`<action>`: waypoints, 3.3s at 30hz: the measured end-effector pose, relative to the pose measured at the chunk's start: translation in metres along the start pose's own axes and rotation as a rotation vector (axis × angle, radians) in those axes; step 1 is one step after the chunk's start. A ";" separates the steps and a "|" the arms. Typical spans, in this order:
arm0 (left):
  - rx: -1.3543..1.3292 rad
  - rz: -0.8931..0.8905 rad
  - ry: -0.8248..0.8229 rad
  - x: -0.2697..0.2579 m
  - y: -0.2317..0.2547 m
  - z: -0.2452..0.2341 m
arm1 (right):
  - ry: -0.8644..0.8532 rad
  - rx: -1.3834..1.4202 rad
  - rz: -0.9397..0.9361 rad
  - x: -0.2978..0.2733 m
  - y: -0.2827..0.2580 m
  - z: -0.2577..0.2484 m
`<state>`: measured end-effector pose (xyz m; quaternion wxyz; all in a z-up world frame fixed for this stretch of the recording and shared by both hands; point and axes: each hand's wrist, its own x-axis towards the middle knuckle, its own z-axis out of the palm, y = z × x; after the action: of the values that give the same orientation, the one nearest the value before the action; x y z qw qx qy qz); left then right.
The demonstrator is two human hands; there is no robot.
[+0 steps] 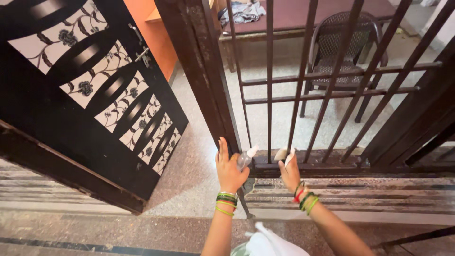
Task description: The person sprays a cleaning solution onto a metal railing and wipes it with a white cloth. The person repeatedly sprays and wipes the same section of the railing throughout the clip.
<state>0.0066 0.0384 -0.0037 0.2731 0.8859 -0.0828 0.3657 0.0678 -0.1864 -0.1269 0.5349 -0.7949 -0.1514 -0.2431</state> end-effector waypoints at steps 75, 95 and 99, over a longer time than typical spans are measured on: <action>-0.288 0.044 -0.069 -0.007 -0.029 0.000 | -0.167 -0.827 -0.140 -0.010 0.017 0.042; -0.157 -0.065 0.029 -0.005 0.004 0.010 | -0.303 -0.724 0.043 -0.028 0.000 -0.047; -0.115 -0.084 0.048 -0.003 0.010 0.011 | -0.192 -0.642 -0.166 -0.014 0.028 -0.038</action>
<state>0.0077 0.0235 -0.0082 0.3405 0.8625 -0.0596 0.3696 0.0617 -0.2322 -0.1448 0.2194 -0.9269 -0.1808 -0.2452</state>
